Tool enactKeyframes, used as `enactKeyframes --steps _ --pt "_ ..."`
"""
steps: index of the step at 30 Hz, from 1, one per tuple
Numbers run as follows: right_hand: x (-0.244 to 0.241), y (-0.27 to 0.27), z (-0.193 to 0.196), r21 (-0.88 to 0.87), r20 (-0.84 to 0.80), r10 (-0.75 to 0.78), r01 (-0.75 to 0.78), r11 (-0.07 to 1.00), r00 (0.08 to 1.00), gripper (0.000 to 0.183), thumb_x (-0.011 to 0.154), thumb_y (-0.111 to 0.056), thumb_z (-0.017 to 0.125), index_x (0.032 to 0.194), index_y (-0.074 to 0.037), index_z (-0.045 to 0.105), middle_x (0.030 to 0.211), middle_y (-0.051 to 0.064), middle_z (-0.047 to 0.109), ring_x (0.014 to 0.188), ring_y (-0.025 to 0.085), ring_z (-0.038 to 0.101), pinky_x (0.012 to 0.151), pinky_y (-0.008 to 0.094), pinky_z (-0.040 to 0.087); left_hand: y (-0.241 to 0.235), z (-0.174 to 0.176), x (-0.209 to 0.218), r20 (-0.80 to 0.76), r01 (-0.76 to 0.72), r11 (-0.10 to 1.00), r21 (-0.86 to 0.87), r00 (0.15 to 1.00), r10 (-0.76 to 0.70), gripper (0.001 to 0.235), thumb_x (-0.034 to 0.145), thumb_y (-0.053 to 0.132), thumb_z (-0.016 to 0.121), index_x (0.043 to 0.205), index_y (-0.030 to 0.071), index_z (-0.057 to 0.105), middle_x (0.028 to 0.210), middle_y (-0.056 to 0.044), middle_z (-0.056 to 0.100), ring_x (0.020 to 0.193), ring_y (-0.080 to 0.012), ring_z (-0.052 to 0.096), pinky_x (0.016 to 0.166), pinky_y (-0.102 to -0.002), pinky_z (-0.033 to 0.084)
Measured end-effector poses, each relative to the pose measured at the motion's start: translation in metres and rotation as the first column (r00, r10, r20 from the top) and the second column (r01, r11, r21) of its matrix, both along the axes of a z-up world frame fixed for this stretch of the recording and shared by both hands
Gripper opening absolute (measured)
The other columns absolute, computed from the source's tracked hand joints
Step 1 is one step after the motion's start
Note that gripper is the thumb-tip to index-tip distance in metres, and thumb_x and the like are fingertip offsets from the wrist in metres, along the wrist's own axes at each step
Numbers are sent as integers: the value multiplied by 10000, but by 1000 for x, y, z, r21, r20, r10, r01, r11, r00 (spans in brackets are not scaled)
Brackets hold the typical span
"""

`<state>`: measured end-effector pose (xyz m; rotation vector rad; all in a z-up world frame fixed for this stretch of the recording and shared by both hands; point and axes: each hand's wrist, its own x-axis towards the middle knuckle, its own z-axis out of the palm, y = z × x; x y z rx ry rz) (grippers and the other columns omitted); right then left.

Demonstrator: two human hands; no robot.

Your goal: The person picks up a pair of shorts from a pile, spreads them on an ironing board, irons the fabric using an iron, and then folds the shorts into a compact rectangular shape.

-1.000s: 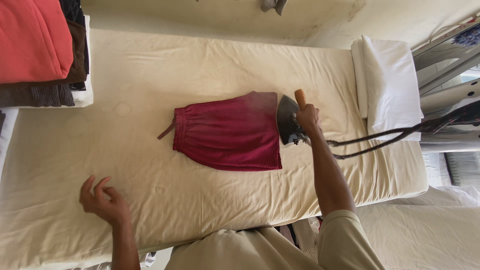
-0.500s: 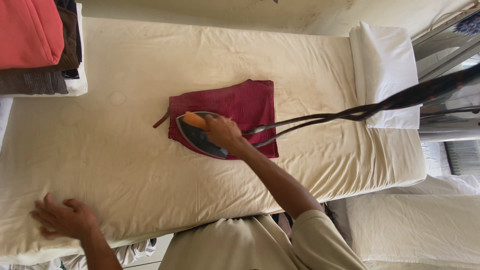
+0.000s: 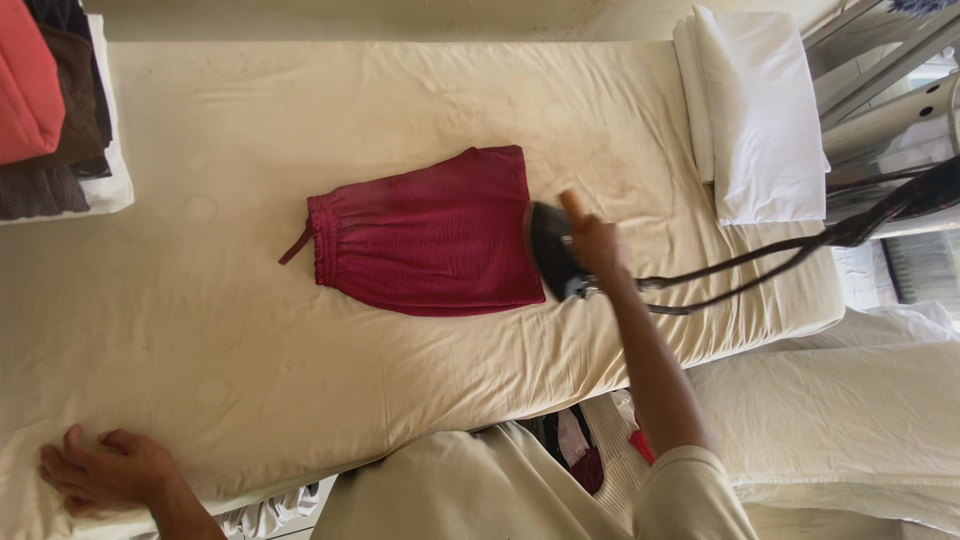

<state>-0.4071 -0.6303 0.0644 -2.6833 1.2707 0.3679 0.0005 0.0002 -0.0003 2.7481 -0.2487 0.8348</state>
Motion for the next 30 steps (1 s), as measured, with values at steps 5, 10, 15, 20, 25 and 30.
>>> enactKeyframes --steps 5,10,15,20,25,30 --pt "-72 -35 44 18 16 -535 534 845 845 1250 803 -521 811 1629 -30 12 1479 280 454 1309 478 502 1009 596 435 -4 -24 15 51 77 994 -72 996 -73 466 781 -73 722 1243 -10 699 1437 -264 638 1352 -443 455 846 -671 305" --pt "-98 -40 31 -306 31 -404 393 867 914 1035 785 -268 894 1461 -68 136 1256 208 589 1062 394 603 855 550 502 -102 13 14 302 540 823 -176 825 -477 435 759 -189 537 1144 -129 730 1224 -309 694 1164 -492 645 963 -577 518" --pt "-103 -88 -16 -536 63 -429 393 747 901 516 883 -252 831 1235 -99 486 951 67 735 880 298 704 823 487 420 -184 -9 12 134 653 690 -312 749 -649 353 891 -114 601 1162 52 754 1238 -203 684 1172 -433 650 978 -551 497" --pt "-90 -68 11 -743 248 -76 239 625 966 906 658 -244 1005 1381 -45 496 1300 158 504 1039 332 582 932 503 388 -217 18 -36 -200 688 656 -311 627 -753 466 904 -90 564 1273 178 658 1389 -91 570 1244 -349 580 934 -541 484" --pt "-59 34 -22 -713 285 464 -138 688 838 369 787 -358 834 1069 -147 724 1097 102 623 1044 297 629 873 457 465 -214 19 -46 -304 771 585 -252 511 -804 547 921 -58 597 1378 243 607 1467 -62 494 1274 -333 570 933 -539 503" --pt "-52 105 -65 -302 439 504 -406 862 744 404 866 -338 767 1231 -183 691 1317 89 615 1115 253 659 778 385 553 -231 25 -38 -283 853 487 -188 428 -858 620 930 -29 616 1465 278 547 1509 -91 436 1287 -317 578 942 -548 519"
